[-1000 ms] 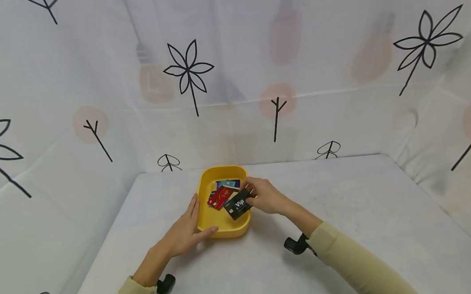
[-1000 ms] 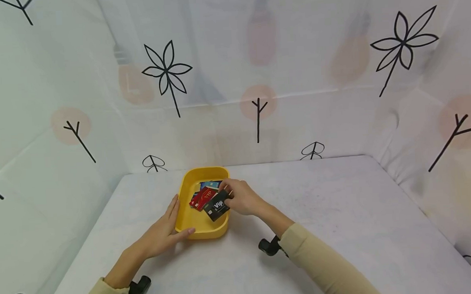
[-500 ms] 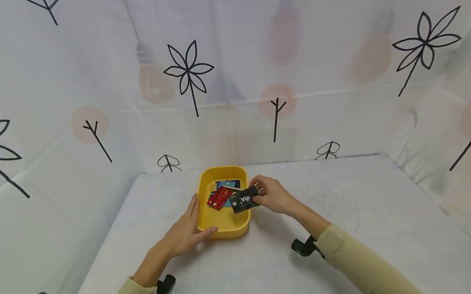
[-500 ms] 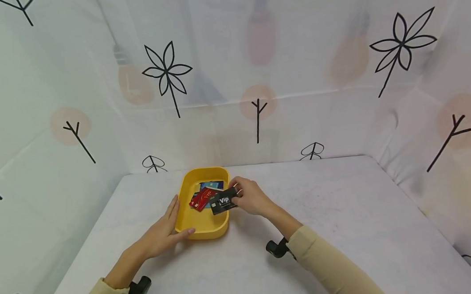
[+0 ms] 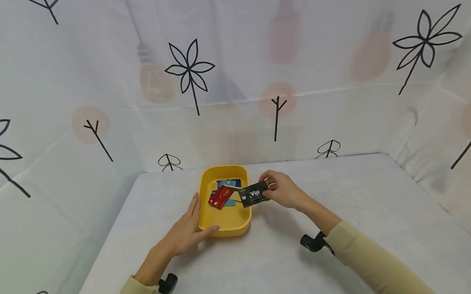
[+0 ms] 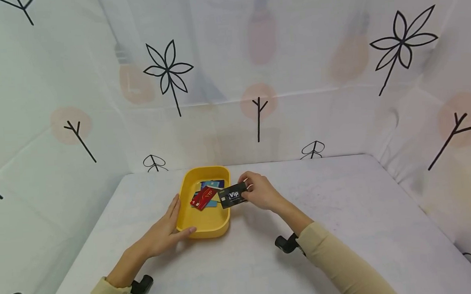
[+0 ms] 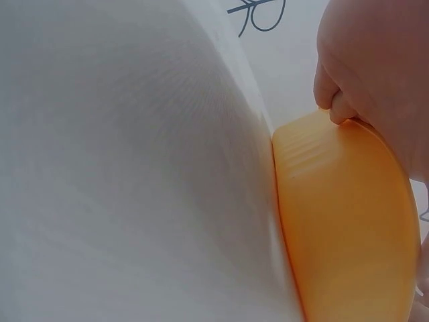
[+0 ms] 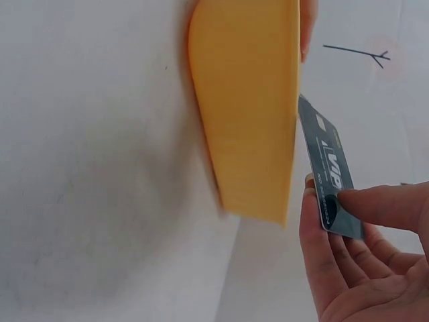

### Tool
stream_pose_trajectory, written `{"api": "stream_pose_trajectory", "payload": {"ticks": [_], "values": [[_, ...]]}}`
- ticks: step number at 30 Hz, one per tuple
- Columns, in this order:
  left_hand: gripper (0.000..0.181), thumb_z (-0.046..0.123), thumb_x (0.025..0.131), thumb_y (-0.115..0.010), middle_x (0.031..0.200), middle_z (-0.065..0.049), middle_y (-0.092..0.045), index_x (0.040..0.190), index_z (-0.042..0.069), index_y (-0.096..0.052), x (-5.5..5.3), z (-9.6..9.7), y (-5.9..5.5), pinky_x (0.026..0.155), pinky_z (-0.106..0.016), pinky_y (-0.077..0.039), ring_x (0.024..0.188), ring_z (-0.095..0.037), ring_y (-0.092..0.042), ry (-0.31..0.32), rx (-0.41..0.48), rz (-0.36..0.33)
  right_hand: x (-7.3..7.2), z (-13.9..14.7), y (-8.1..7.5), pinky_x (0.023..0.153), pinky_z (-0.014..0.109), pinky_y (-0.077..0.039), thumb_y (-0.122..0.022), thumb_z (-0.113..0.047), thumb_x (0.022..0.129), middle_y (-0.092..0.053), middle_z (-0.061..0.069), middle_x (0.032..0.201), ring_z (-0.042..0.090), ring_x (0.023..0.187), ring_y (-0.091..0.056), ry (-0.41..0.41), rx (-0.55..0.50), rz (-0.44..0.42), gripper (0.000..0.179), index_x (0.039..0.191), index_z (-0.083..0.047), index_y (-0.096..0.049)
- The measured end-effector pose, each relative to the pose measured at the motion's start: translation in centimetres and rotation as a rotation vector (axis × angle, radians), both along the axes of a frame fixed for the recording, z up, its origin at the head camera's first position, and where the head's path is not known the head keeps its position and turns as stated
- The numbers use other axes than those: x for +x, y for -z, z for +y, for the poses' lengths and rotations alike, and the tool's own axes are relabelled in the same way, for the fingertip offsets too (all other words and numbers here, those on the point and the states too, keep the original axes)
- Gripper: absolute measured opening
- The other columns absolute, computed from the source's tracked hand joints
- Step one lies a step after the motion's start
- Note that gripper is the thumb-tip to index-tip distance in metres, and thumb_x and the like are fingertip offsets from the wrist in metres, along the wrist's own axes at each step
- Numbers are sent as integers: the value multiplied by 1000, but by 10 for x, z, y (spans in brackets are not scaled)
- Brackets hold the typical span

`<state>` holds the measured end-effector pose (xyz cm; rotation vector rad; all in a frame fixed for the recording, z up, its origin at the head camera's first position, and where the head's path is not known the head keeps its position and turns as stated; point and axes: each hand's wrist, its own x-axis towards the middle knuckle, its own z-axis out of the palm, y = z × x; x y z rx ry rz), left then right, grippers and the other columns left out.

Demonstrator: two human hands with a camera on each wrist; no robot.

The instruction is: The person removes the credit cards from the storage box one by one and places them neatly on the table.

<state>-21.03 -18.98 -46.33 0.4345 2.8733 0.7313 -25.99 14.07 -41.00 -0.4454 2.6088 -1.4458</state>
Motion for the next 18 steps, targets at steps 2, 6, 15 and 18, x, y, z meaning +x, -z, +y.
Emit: {"api": "stream_pose_trajectory", "payload": {"ticks": [2,6,15,18], "values": [[114,72,90,-57,172,-1,10,165,12,4,0,0,0,121,-53,-29,156,-31,-19,-2,4,-1,-1,3,0,84,40,-62,-66,3,94,-67,16,107,30,102,-70,7,2,-4,31,123,-2,-59],[114,73,90,-56,172,-1,11,165,12,5,0,-1,1,121,-52,-29,156,-31,-19,-4,5,-7,-3,10,1,85,39,-61,-67,2,94,-67,15,107,29,101,-69,21,-5,-22,31,123,-3,-59],[115,74,90,-56,172,-1,11,164,12,5,-1,-1,2,121,-52,-28,156,-30,-18,2,11,-2,-8,23,-1,86,45,-61,-66,4,92,-66,19,107,28,97,-71,7,-75,-49,34,125,2,-57],[115,73,90,-57,172,-1,11,164,12,6,0,-1,2,122,-51,-27,157,-30,-17,6,15,-2,-11,27,-1,86,45,-61,-66,4,92,-66,19,107,28,98,-70,15,-79,-60,35,126,3,-57]]}}
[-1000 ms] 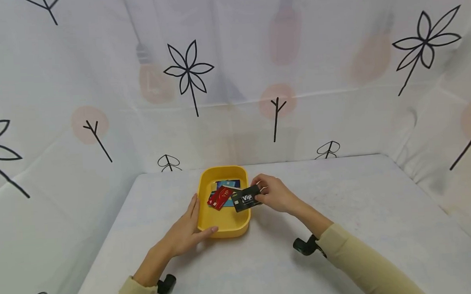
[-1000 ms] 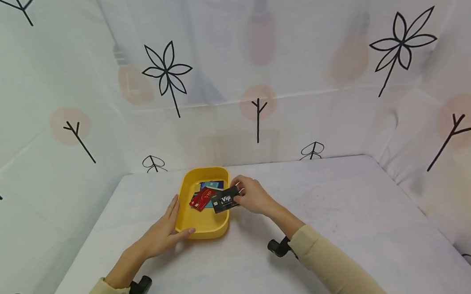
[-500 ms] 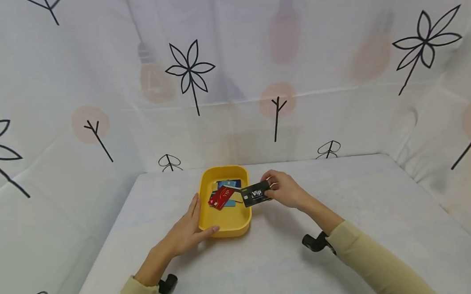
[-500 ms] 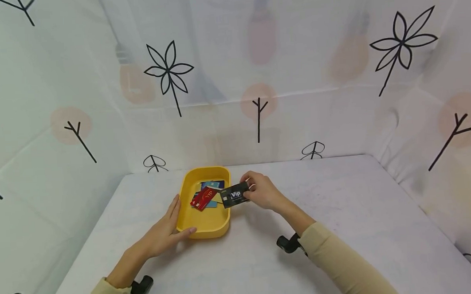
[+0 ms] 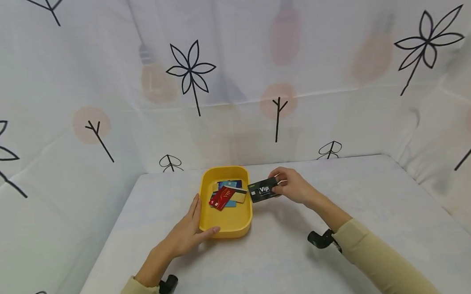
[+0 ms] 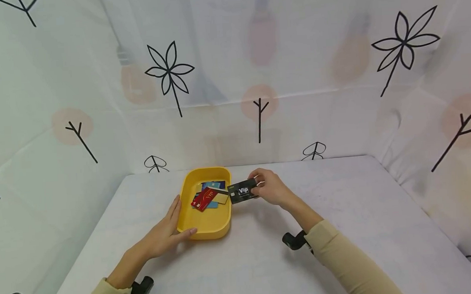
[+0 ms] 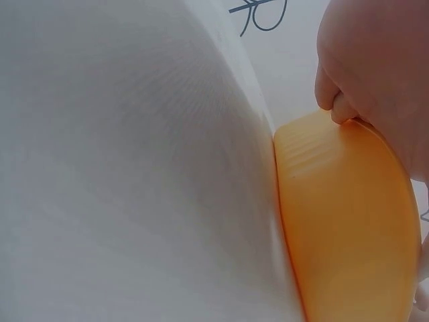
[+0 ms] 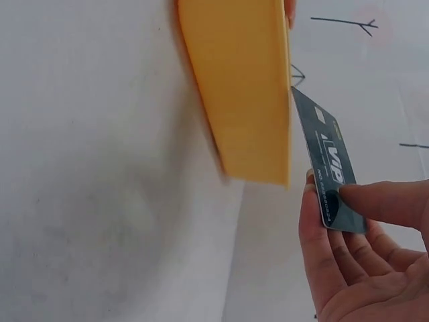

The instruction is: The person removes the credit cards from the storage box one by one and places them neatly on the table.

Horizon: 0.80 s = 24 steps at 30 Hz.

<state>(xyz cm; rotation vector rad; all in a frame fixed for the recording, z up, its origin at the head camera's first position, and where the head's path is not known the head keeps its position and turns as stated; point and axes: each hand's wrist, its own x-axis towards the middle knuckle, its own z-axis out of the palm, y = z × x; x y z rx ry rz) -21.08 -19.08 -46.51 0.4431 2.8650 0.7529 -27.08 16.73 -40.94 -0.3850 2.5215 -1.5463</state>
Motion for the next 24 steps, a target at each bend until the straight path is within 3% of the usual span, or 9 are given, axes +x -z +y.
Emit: {"api": "stream_pose_trajectory", "payload": {"ticks": [7,15,24], "values": [[115,72,91,-58,172,-2,11,164,13,7,-1,0,-2,122,-51,-26,157,-29,-17,0,13,-8,-7,5,-2,86,39,-60,-65,3,93,-64,19,111,29,102,-69,41,29,-20,37,129,2,-57],[116,73,90,-58,172,-1,12,164,13,8,-1,0,-3,121,-51,-28,157,-29,-17,0,9,-19,-13,9,3,88,47,-59,-63,5,93,-64,22,111,30,102,-69,49,-1,-25,39,131,6,-54],[116,74,89,-58,172,-1,11,164,12,6,-1,1,-2,121,-52,-29,157,-30,-16,1,4,-23,-25,18,14,88,47,-59,-62,5,93,-62,27,115,30,98,-68,76,-17,-53,40,132,8,-52]]}}
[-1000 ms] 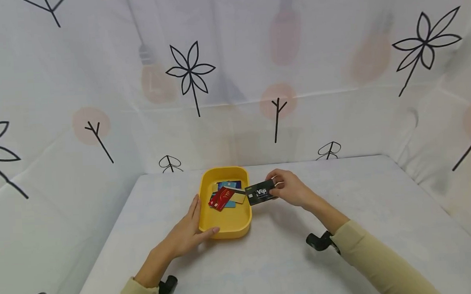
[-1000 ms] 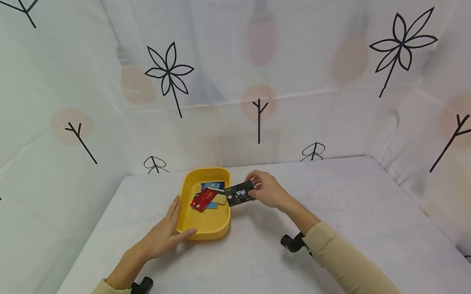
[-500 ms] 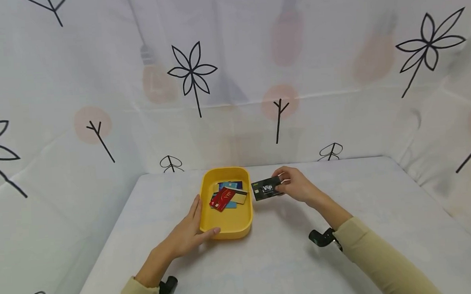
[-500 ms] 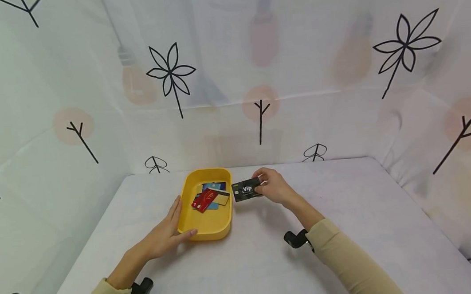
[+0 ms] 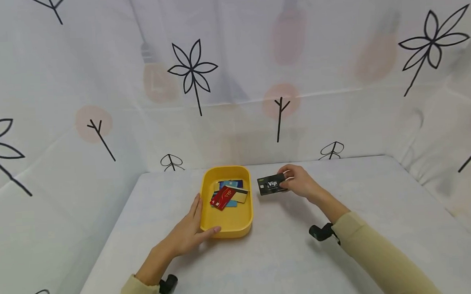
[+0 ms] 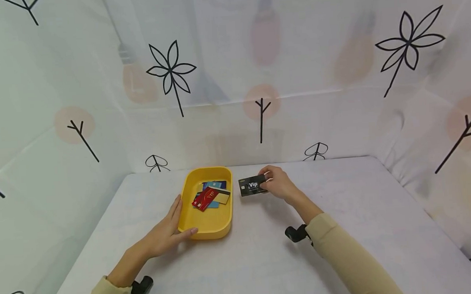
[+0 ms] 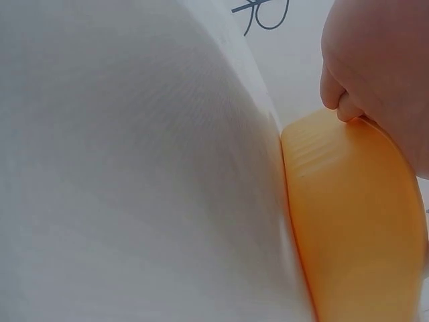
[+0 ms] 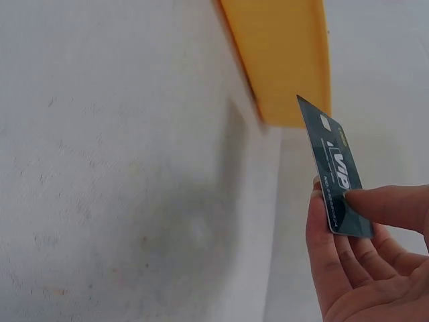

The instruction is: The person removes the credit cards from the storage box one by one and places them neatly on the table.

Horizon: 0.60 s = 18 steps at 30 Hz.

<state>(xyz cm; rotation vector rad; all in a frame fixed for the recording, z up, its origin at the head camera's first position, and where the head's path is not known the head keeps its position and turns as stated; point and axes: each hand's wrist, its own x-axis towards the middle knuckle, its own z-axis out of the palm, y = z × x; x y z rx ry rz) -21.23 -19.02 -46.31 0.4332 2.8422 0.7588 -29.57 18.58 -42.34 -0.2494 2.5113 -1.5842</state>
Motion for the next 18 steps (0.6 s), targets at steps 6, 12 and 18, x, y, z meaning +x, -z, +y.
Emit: {"api": "stream_pose_trajectory", "payload": {"ticks": [6,12,18], "values": [[116,73,89,-58,172,-2,10,164,11,5,0,0,-1,121,-50,-29,157,-29,-16,5,3,10,-12,5,10,92,48,-59,-62,4,94,-60,30,120,32,100,-68,34,-19,-33,42,134,9,-51],[116,72,90,-58,172,-3,10,164,10,5,0,0,-2,121,-51,-28,157,-29,-16,7,4,6,-22,5,15,90,43,-60,-62,3,95,-58,31,126,34,104,-66,61,-28,-49,42,135,8,-51],[116,73,89,-58,172,-4,9,164,9,4,1,0,-3,120,-52,-29,156,-31,-18,5,2,-2,-30,-1,18,86,40,-61,-63,3,95,-59,27,119,33,105,-64,102,-17,-32,42,135,8,-52]]}}
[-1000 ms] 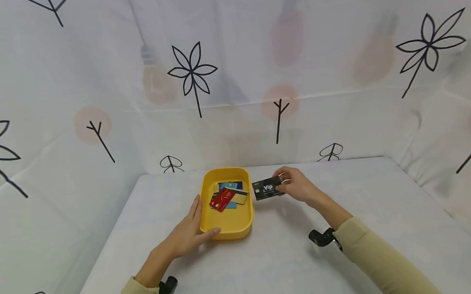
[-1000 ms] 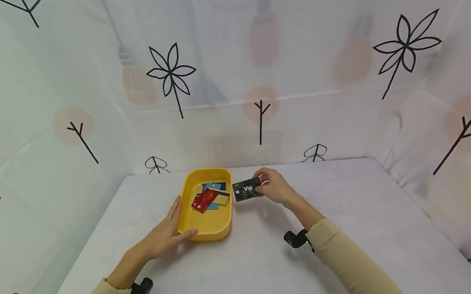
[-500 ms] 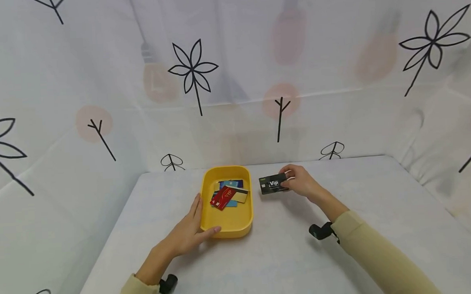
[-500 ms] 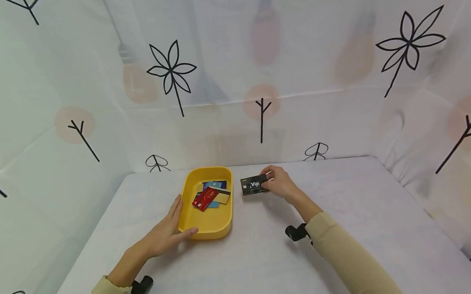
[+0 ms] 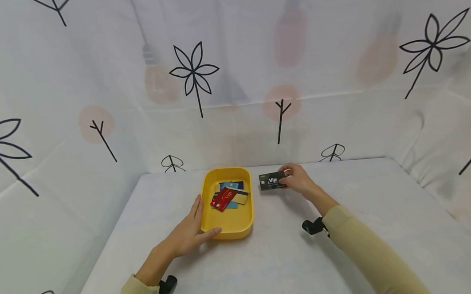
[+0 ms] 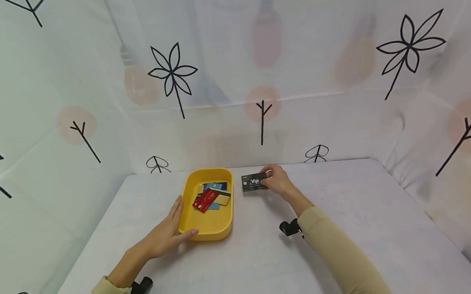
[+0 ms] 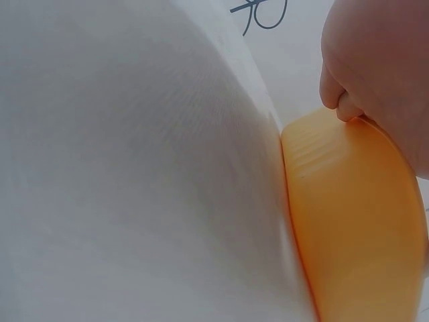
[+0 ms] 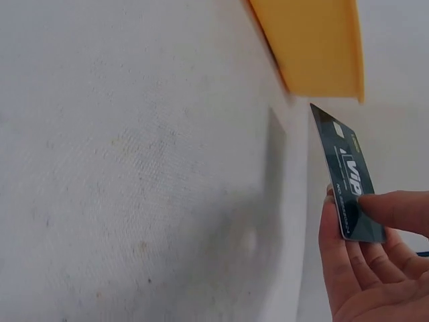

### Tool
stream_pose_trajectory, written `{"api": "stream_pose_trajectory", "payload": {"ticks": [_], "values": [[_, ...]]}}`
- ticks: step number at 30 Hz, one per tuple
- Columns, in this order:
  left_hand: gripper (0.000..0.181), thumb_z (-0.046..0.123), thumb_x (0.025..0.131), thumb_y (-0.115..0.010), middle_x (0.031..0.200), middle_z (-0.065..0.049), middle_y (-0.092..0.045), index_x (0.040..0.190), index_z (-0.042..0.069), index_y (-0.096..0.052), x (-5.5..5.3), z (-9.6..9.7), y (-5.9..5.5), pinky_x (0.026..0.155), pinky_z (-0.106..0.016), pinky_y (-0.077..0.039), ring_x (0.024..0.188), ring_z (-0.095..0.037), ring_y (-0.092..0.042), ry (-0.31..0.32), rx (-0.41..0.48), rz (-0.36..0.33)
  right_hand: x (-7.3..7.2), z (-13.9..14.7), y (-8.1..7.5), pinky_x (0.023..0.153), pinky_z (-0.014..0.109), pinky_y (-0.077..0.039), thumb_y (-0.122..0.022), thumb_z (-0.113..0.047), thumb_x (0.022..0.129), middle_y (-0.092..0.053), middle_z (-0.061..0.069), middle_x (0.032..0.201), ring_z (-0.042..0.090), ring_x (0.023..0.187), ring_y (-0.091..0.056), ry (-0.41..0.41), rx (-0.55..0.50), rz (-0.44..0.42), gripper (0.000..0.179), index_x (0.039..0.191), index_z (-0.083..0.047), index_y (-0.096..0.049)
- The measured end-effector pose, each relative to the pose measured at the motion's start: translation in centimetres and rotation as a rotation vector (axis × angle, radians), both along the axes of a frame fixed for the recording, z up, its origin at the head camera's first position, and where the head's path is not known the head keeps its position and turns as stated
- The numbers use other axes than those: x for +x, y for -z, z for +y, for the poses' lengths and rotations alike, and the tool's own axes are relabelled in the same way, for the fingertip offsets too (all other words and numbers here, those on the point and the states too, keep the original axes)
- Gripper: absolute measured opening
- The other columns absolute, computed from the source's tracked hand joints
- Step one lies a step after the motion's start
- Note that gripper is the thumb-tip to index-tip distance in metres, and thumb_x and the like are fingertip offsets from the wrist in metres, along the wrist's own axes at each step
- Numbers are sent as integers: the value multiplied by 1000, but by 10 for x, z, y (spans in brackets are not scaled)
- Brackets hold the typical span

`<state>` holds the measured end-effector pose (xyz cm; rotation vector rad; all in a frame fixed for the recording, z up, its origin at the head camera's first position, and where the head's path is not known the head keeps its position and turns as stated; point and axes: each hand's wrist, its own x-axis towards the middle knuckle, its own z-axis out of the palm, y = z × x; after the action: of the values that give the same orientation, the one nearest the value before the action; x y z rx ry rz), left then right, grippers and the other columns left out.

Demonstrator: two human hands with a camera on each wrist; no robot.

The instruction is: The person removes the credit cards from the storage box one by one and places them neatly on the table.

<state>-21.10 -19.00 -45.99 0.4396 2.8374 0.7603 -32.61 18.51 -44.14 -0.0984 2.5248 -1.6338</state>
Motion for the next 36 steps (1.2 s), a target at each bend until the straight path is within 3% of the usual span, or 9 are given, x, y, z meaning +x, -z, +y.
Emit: {"api": "stream_pose_trajectory", "payload": {"ticks": [5,19,25,31,36], "values": [[116,73,90,-58,172,-3,9,164,10,5,0,-1,-1,121,-51,-28,157,-30,-17,2,-5,-3,-5,-3,6,87,41,-60,-62,1,96,-58,26,120,33,106,-61,30,22,3,39,134,6,-53],[114,71,91,-58,172,-3,9,164,9,3,-1,0,-2,121,-52,-29,157,-31,-17,0,-5,-16,-15,-7,20,72,25,-53,-63,-1,96,-59,27,121,29,102,-60,74,58,3,38,133,6,-56],[114,72,91,-58,172,-4,9,164,9,3,-1,0,-2,120,-51,-29,156,-31,-18,-1,-7,-13,-16,-8,22,72,27,-53,-64,-3,96,-60,27,121,31,104,-60,77,91,2,39,133,6,-55],[114,72,90,-58,172,-4,8,164,10,3,-2,0,-4,120,-51,-30,156,-30,-18,-5,-6,-13,-19,-8,25,79,35,-53,-66,-7,95,-59,27,121,33,103,-59,69,217,41,40,132,6,-57],[115,72,90,-58,172,-4,8,164,10,3,-2,0,-6,120,-51,-31,156,-30,-19,-6,-10,-15,-20,-10,28,82,39,-53,-66,-5,94,-63,27,118,34,103,-60,63,227,68,38,129,8,-59]]}}
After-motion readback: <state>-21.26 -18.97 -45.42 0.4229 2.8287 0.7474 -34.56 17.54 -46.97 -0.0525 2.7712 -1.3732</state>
